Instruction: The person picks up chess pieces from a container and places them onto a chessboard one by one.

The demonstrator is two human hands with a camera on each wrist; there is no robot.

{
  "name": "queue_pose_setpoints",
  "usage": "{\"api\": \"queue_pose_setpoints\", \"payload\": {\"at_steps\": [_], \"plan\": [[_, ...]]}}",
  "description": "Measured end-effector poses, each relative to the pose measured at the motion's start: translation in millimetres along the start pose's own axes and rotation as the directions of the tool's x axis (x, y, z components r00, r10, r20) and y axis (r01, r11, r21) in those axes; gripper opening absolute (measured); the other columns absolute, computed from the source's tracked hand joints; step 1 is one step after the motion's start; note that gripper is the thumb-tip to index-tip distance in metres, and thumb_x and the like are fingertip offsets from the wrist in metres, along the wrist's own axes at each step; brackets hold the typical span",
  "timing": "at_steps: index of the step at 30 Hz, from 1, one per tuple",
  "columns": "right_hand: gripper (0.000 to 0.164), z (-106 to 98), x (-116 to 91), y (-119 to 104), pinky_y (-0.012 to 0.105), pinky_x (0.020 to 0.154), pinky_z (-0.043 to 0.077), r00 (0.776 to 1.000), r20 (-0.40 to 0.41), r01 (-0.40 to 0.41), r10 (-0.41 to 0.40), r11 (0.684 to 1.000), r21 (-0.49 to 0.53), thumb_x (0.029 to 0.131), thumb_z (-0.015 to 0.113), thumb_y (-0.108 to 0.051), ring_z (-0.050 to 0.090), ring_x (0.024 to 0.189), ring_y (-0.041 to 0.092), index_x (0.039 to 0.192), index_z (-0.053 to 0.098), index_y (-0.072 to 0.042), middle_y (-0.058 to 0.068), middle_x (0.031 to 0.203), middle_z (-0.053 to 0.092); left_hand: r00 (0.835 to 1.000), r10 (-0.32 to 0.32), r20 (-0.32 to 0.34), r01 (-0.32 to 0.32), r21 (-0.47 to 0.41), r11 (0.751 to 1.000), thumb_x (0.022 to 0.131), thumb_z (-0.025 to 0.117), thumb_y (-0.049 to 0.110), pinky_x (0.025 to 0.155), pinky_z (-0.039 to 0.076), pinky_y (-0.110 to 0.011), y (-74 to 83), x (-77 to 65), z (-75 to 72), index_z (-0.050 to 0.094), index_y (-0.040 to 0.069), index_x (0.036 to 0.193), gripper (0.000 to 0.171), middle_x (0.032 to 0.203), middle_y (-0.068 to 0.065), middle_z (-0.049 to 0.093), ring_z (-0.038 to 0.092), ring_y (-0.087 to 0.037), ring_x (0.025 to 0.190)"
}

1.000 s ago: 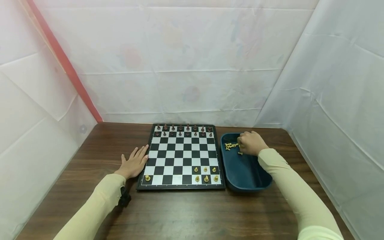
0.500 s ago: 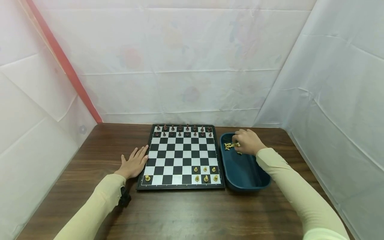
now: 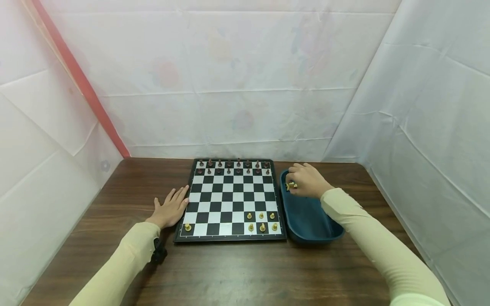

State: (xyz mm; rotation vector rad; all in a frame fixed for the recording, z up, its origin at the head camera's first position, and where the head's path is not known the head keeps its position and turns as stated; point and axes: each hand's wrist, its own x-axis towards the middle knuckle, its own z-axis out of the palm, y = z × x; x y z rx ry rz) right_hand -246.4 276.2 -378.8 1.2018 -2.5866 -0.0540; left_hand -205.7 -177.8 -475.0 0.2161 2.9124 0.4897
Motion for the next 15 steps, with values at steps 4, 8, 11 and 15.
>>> {"api": "queue_pose_setpoints", "payload": {"at_steps": [4, 8, 11, 15], "plan": [[0.011, -1, 7, -9, 0.036, 0.063, 0.041, 1.0, -0.011, 0.027, -0.027, 1.0, 0.012, 0.073, 0.079, -0.02, 0.048, 0.074, 0.017, 0.081, 0.072, -0.016, -0.003, 0.079, 0.055, 1.0, 0.001, -0.001, -0.001, -0.002, 1.0, 0.105, 0.02, 0.04, 0.099, -0.008, -0.074, 0.5, -0.5, 0.0, 0.009, 0.016, 0.155, 0.057, 0.157, -0.014, 0.017, 0.005, -0.037, 0.143], [0.01, -4, 17, -23, 0.035, 0.063, 0.036, 0.999, -0.004, 0.045, -0.045, 0.998, 0.04, 0.075, 0.078, -0.019, 0.045, 0.073, 0.016, 0.081, 0.071, -0.018, -0.002, 0.079, 0.055, 1.0, 0.004, -0.005, -0.004, -0.002, 1.0, 0.105, 0.02, 0.041, 0.099, -0.008, -0.074, -0.2, 0.1, -0.2, 0.009, 0.016, 0.155, 0.057, 0.157, -0.014, 0.017, 0.006, -0.037, 0.143], [0.009, -6, 28, -36, 0.033, 0.063, 0.032, 0.998, 0.015, 0.059, -0.06, 0.997, 0.053, 0.075, 0.078, -0.021, 0.042, 0.072, 0.014, 0.081, 0.071, -0.019, -0.003, 0.08, 0.056, 1.0, 0.003, -0.008, -0.003, 0.001, 1.0, 0.105, 0.019, 0.041, 0.099, -0.008, -0.074, -1.2, 0.6, -0.2, 0.009, 0.016, 0.155, 0.057, 0.157, -0.014, 0.017, 0.006, -0.037, 0.143], [0.009, -7, 44, -54, 0.031, 0.063, 0.029, 0.995, 0.047, 0.085, -0.088, 0.994, 0.072, 0.076, 0.077, -0.024, 0.042, 0.073, 0.014, 0.083, 0.072, -0.02, -0.005, 0.081, 0.058, 1.0, 0.001, -0.007, -0.001, -0.002, 1.0, 0.105, 0.019, 0.041, 0.098, -0.008, -0.074, -1.7, 1.0, 0.7, 0.009, 0.016, 0.155, 0.057, 0.157, -0.014, 0.017, 0.006, -0.037, 0.143]]}}
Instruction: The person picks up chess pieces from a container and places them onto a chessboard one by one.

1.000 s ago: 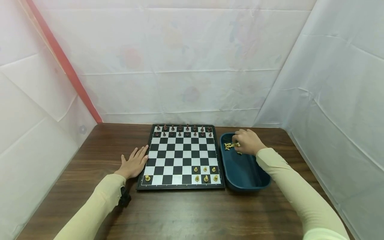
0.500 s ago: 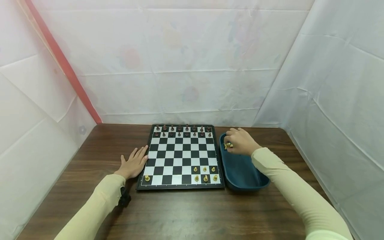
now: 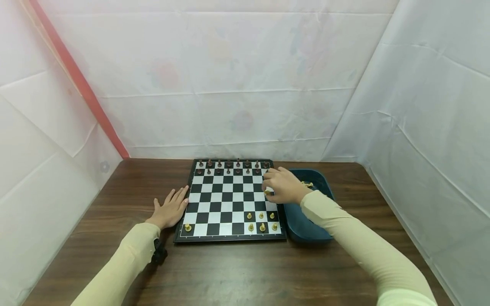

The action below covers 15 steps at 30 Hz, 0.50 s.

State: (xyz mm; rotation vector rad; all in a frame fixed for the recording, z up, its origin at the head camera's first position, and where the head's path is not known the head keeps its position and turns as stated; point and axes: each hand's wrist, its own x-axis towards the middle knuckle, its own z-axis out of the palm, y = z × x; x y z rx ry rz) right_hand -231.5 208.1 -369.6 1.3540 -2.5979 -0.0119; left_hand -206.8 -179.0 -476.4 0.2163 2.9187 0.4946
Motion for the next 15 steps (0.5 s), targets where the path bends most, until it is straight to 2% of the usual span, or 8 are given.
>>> {"api": "queue_pose_setpoints", "payload": {"at_steps": [3, 9, 15], "plan": [[0.009, 1, 12, -11, 0.03, 0.062, 0.03, 1.0, 0.013, 0.027, -0.028, 1.0, 0.014, 0.077, 0.076, -0.025, 0.043, 0.073, 0.013, 0.084, 0.072, -0.021, -0.006, 0.081, 0.058, 1.0, 0.001, 0.0, -0.001, -0.003, 1.0, 0.104, 0.019, 0.042, 0.098, -0.009, -0.074, 0.2, 0.4, 1.2, 0.009, 0.016, 0.155, 0.058, 0.157, -0.014, 0.017, 0.006, -0.037, 0.143], [0.006, 5, 31, -32, 0.03, 0.063, 0.034, 0.994, -0.011, 0.107, -0.107, 0.994, 0.03, 0.079, 0.074, -0.027, 0.046, 0.076, 0.012, 0.083, 0.07, -0.024, -0.007, 0.082, 0.057, 1.0, -0.004, 0.002, 0.004, 0.007, 1.0, 0.104, 0.019, 0.041, 0.099, -0.009, -0.074, 2.4, 2.2, 0.7, 0.009, 0.017, 0.155, 0.058, 0.157, -0.014, 0.017, 0.005, -0.037, 0.143], [0.005, 10, 44, -52, 0.029, 0.064, 0.035, 0.992, -0.007, 0.125, -0.125, 0.989, 0.083, 0.081, 0.073, -0.027, 0.047, 0.077, 0.011, 0.085, 0.071, -0.024, -0.007, 0.084, 0.059, 1.0, 0.001, 0.01, -0.001, 0.02, 1.0, 0.105, 0.018, 0.041, 0.099, -0.009, -0.073, 4.7, 4.2, -0.8, 0.007, 0.016, 0.155, 0.057, 0.158, -0.014, 0.015, 0.004, -0.036, 0.144]]}}
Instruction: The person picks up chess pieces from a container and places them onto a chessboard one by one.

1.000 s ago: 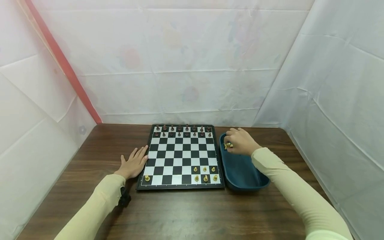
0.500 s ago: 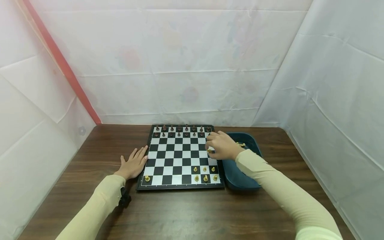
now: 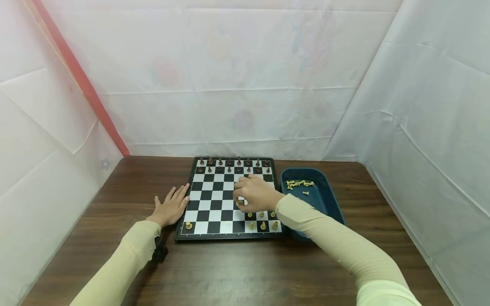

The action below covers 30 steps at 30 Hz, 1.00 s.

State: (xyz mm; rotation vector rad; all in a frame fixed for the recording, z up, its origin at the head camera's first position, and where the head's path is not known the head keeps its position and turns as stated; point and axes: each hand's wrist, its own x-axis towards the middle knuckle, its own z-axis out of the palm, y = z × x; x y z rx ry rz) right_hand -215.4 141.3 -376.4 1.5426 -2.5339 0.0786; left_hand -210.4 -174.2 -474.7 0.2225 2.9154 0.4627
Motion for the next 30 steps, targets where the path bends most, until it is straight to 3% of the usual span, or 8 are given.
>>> {"api": "queue_pose_setpoints", "payload": {"at_steps": [7, 12, 23, 30], "plan": [[0.005, 9, 15, -19, 0.026, 0.063, 0.033, 1.0, -0.025, -0.011, 0.013, 0.997, 0.078, 0.082, 0.071, -0.028, 0.046, 0.077, 0.009, 0.087, 0.071, -0.025, -0.008, 0.085, 0.059, 1.0, 0.011, 0.002, -0.011, -0.004, 1.0, 0.105, 0.018, 0.04, 0.099, -0.009, -0.074, -0.2, -0.3, 0.6, 0.006, 0.016, 0.155, 0.057, 0.158, -0.014, 0.015, 0.004, -0.037, 0.144], [0.007, 15, 24, -34, 0.027, 0.068, 0.039, 0.996, -0.037, -0.072, 0.077, 0.989, 0.129, 0.082, 0.071, -0.03, 0.047, 0.081, 0.007, 0.088, 0.072, -0.025, -0.009, 0.086, 0.06, 1.0, 0.011, 0.003, -0.011, -0.004, 1.0, 0.104, 0.017, 0.041, 0.099, -0.009, -0.074, -0.8, 0.5, 2.1, 0.007, 0.016, 0.155, 0.058, 0.158, -0.014, 0.015, 0.004, -0.037, 0.143], [0.011, 29, 43, -63, 0.02, 0.065, 0.039, 0.974, -0.043, -0.206, 0.221, 0.952, 0.225, 0.076, 0.075, -0.03, 0.048, 0.077, 0.005, 0.085, 0.075, -0.024, -0.012, 0.083, 0.06, 1.0, 0.008, 0.014, -0.008, 0.009, 1.0, 0.104, 0.017, 0.042, 0.099, -0.008, -0.074, 1.2, 1.1, -0.3, 0.006, 0.016, 0.155, 0.058, 0.157, -0.015, 0.015, 0.004, -0.037, 0.143], [0.011, 41, 54, -79, 0.02, 0.064, 0.041, 0.962, -0.001, -0.262, 0.273, 0.926, 0.273, 0.075, 0.078, -0.033, 0.049, 0.076, 0.005, 0.082, 0.076, -0.025, -0.011, 0.084, 0.062, 1.0, 0.016, 0.015, -0.016, 0.016, 1.0, 0.105, 0.016, 0.041, 0.099, -0.007, -0.074, 0.3, -0.3, -1.5, 0.005, 0.016, 0.155, 0.058, 0.158, -0.015, 0.015, 0.005, -0.038, 0.143]]}}
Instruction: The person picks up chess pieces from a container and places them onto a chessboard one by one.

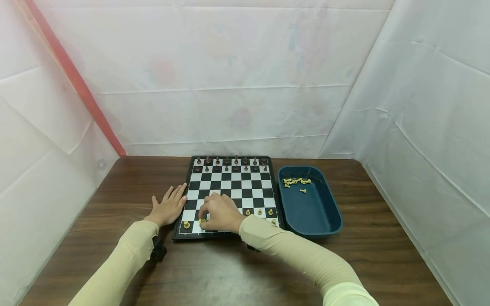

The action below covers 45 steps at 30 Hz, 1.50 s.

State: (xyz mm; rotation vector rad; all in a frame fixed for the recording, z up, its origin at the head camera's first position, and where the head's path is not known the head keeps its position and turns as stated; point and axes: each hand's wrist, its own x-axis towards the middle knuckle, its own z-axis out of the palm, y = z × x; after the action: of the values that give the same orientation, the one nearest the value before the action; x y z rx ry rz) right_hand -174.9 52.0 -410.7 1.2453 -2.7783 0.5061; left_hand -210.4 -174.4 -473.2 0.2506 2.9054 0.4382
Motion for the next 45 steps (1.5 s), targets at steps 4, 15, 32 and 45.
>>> {"api": "queue_pose_setpoints", "payload": {"at_steps": [4, 15, 32, 45], "plan": [[0.011, 8, 2, -6, 0.018, 0.061, 0.039, 0.999, -0.014, -0.038, 0.038, 0.999, 0.023, 0.075, 0.079, -0.033, 0.049, 0.075, 0.005, 0.082, 0.077, -0.025, -0.012, 0.082, 0.061, 1.0, 0.01, -0.013, -0.01, -0.01, 1.0, 0.105, 0.016, 0.042, 0.098, -0.007, -0.074, -0.3, -0.3, -0.7, 0.007, 0.015, 0.155, 0.058, 0.157, -0.016, 0.015, 0.005, -0.039, 0.143], [0.009, 23, 2, -8, 0.018, 0.057, 0.037, 0.991, -0.058, -0.11, 0.117, 0.987, 0.12, 0.075, 0.079, -0.029, 0.047, 0.072, 0.004, 0.083, 0.078, -0.024, -0.01, 0.079, 0.061, 1.0, 0.011, -0.012, -0.012, -0.012, 1.0, 0.104, 0.015, 0.042, 0.098, -0.008, -0.074, -1.4, -0.1, 0.7, 0.006, 0.015, 0.155, 0.058, 0.157, -0.016, 0.015, 0.004, -0.039, 0.143], [0.009, 27, 0, -4, 0.016, 0.055, 0.037, 0.988, -0.055, -0.139, 0.146, 0.983, 0.121, 0.075, 0.08, -0.031, 0.049, 0.072, 0.004, 0.081, 0.078, -0.024, -0.012, 0.076, 0.058, 1.0, 0.013, -0.013, -0.014, -0.014, 1.0, 0.104, 0.012, 0.046, 0.098, -0.01, -0.074, -4.2, 2.9, 4.0, 0.005, 0.017, 0.155, 0.06, 0.157, -0.015, 0.014, 0.003, -0.038, 0.143], [0.021, -6, -4, 5, 0.019, 0.06, 0.04, 0.988, -0.032, -0.15, 0.15, 0.988, 0.021, 0.073, 0.081, -0.031, 0.05, 0.077, 0.008, 0.091, 0.077, -0.02, -0.008, 0.084, 0.063, 1.0, 0.018, -0.007, -0.018, -0.012, 1.0, 0.104, 0.014, 0.044, 0.098, -0.009, -0.075, -2.1, 0.1, 0.6, 0.006, 0.016, 0.155, 0.059, 0.157, -0.015, 0.014, 0.004, -0.039, 0.143]]}}
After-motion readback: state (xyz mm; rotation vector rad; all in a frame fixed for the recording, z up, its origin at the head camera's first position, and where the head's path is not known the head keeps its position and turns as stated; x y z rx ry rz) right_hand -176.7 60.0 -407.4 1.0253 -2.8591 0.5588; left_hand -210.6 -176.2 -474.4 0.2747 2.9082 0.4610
